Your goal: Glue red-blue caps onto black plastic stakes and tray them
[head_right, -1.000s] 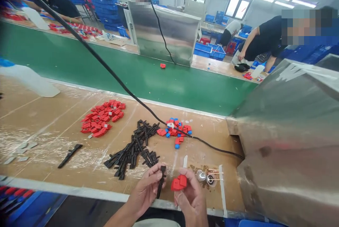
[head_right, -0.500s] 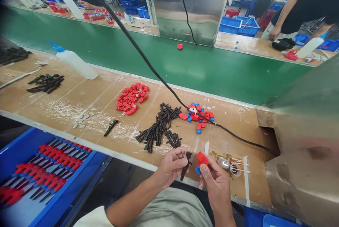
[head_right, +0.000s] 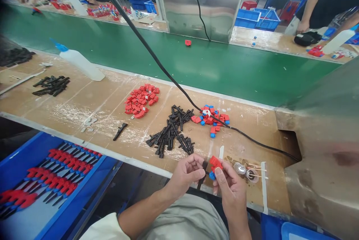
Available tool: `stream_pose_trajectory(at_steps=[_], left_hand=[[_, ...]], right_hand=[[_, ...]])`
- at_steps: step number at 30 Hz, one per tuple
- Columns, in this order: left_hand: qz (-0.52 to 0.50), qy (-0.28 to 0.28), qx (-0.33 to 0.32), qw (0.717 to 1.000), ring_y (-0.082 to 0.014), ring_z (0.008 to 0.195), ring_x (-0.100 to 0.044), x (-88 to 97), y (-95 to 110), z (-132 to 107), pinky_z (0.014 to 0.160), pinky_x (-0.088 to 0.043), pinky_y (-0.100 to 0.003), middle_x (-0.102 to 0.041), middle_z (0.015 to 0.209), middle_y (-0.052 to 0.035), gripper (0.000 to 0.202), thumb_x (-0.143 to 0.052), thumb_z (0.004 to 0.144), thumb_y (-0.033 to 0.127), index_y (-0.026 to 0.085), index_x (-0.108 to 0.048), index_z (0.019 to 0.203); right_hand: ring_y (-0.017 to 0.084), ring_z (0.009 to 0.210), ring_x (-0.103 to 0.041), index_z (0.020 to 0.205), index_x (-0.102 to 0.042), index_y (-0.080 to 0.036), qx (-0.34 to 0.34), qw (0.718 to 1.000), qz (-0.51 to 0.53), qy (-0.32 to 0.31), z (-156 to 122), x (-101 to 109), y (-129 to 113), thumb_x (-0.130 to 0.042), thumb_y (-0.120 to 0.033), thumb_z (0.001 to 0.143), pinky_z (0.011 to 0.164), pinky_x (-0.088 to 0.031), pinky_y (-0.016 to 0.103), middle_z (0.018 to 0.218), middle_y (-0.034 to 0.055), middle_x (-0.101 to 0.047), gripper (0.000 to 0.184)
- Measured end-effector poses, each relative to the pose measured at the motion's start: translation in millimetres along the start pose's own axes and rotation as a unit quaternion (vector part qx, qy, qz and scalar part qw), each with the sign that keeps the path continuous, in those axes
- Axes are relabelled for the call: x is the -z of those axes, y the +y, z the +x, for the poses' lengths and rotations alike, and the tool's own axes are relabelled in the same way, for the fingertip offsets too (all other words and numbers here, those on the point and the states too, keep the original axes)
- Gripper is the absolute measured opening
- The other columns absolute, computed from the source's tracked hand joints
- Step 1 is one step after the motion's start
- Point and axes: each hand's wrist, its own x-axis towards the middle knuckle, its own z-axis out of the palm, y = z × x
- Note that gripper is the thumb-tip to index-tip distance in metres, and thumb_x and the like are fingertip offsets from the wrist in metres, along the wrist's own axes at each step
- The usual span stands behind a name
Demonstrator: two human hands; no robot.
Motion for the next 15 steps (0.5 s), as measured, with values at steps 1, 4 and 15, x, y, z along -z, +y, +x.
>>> stream_pose_trajectory(at_steps=[1,4,15], left_hand=[[0.01,-0.002,-0.009,1.0,-0.0096,0.054,-0.053,0.9,-1,0,0.045,-0.037,-0.019,-0.059,0.063,0.0029,0.056,-0.094,0.058,0.054,0.016,-0.063,0.084],[0.029,-0.014,-0.021,0.999,-0.0105,0.055,-0.054,3.1,0,0,0.047,-0.04,-0.019,-0.059,0.064,0.0028,0.054,-0.092,0.062,0.055,0.017,-0.062,0.084],[0.069,-0.07,0.003,0.995,-0.0069,0.046,-0.047,9.2,6,1,0.044,-0.039,-0.02,-0.059,0.061,0.0032,0.058,-0.09,0.062,0.063,0.016,-0.061,0.08]], right_hand=[[0.013,0.048,-0.052,0.112,-0.079,-0.016,0.003,1.0,-0.005,0.004,0,0,-1,-0.085,-0.06,0.075,0.041,-0.043,0.023,0.059,0.0007,-0.059,0.058],[0.013,0.046,-0.05,0.111,-0.078,-0.016,0.019,0.999,-0.033,-0.001,-2,-1,-4,-0.083,-0.06,0.078,0.04,-0.043,0.024,0.056,-0.0006,-0.057,0.055],[0.011,0.047,-0.048,0.104,-0.076,-0.019,0.087,0.993,-0.074,0.036,-13,-18,2,-0.075,-0.059,0.085,0.04,-0.042,0.023,0.07,0.0015,-0.061,0.045]])
